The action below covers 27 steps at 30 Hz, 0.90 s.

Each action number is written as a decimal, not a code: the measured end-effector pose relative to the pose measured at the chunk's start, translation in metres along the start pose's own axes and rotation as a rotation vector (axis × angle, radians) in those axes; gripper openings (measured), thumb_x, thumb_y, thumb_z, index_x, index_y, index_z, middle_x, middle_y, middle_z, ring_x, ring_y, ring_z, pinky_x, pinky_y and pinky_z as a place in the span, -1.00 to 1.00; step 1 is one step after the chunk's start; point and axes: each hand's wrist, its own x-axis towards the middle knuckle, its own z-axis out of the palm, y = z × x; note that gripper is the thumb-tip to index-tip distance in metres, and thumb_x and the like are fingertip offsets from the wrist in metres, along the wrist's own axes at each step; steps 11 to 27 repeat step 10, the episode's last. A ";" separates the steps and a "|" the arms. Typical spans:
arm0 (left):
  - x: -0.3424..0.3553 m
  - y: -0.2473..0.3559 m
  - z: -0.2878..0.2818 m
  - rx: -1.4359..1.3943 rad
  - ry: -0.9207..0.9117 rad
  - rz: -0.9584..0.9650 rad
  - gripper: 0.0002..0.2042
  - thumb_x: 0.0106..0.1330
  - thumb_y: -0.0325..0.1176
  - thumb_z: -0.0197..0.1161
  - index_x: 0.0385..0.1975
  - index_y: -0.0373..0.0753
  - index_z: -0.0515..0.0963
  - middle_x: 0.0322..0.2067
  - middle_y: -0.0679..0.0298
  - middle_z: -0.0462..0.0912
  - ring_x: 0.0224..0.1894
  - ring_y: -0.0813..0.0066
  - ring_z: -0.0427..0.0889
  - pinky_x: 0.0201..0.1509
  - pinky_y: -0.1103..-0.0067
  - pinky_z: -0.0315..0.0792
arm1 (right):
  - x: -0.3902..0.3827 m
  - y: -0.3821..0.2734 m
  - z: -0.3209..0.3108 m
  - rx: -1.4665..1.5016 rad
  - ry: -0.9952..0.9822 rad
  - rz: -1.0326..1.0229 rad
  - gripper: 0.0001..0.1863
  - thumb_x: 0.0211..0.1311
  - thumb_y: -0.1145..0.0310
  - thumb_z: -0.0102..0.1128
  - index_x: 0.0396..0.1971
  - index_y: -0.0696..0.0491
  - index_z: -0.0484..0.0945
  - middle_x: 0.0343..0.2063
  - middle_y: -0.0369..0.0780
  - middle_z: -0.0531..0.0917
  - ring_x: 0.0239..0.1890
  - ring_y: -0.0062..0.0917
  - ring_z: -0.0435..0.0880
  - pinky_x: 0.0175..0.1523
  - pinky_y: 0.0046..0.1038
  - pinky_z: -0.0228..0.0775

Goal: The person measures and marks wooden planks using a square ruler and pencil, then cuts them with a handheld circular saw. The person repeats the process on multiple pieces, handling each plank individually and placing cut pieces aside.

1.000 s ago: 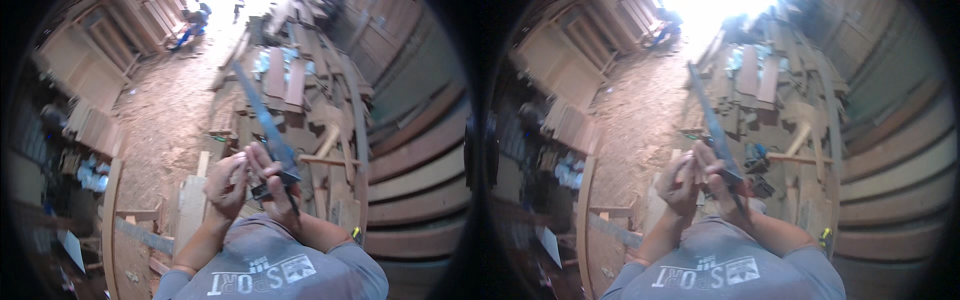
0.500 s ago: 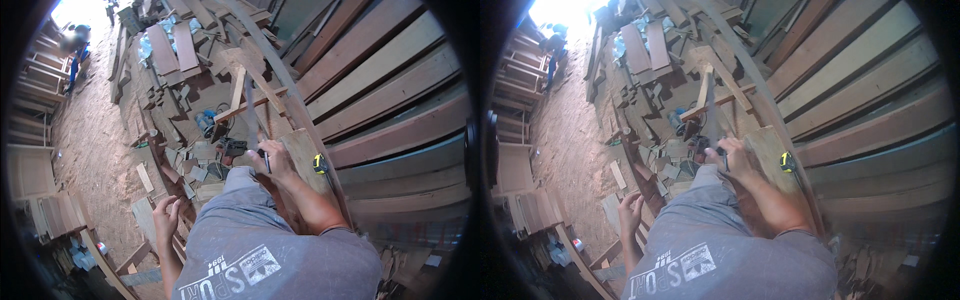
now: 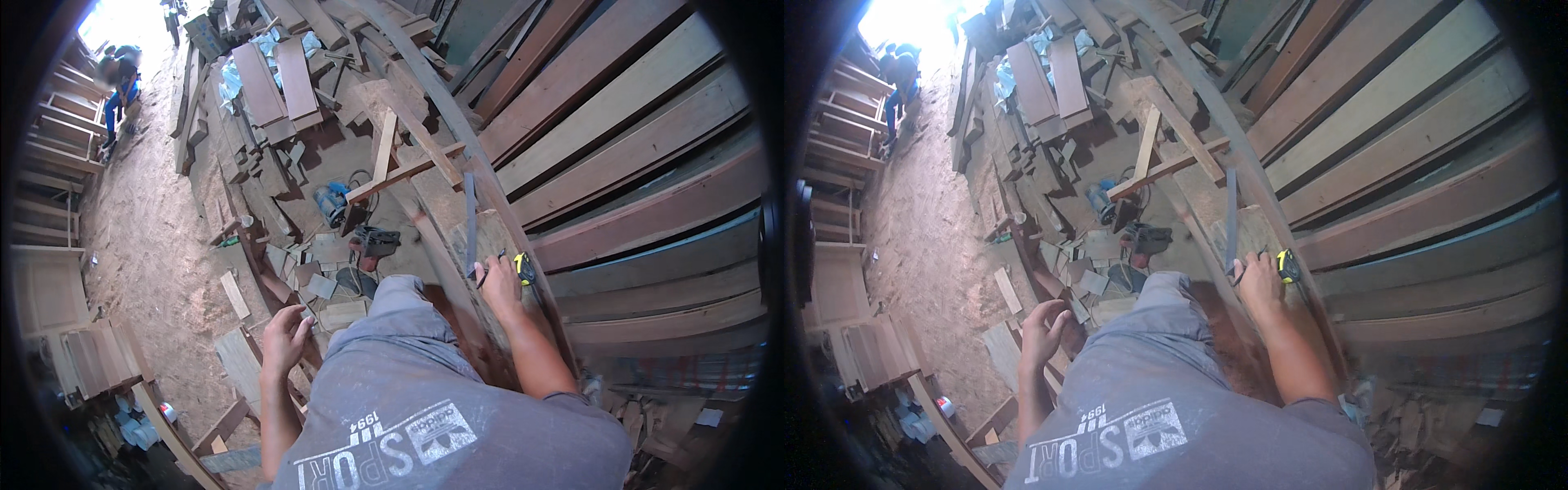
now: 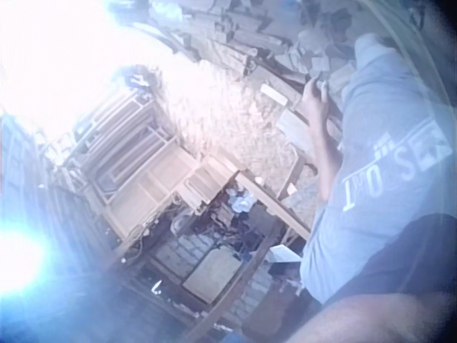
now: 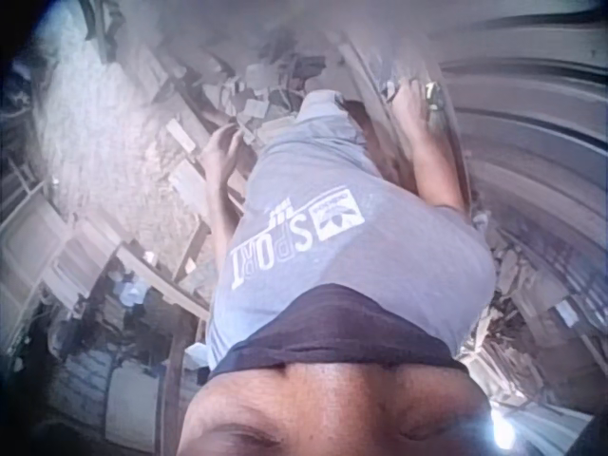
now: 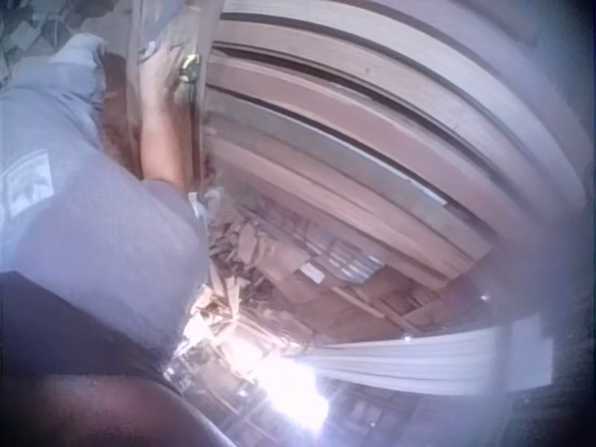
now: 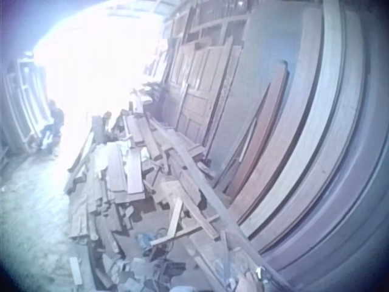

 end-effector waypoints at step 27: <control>-0.009 -0.007 0.013 -0.008 -0.094 -0.147 -0.60 0.42 -0.15 0.51 0.12 -0.27 0.73 0.07 -0.05 0.79 0.05 0.12 0.83 0.17 0.32 0.65 | -0.014 0.007 0.009 -0.014 -0.036 -0.147 -0.33 0.45 -0.28 0.31 0.08 0.09 0.59 0.00 0.07 0.61 0.13 0.03 0.62 0.21 0.05 0.52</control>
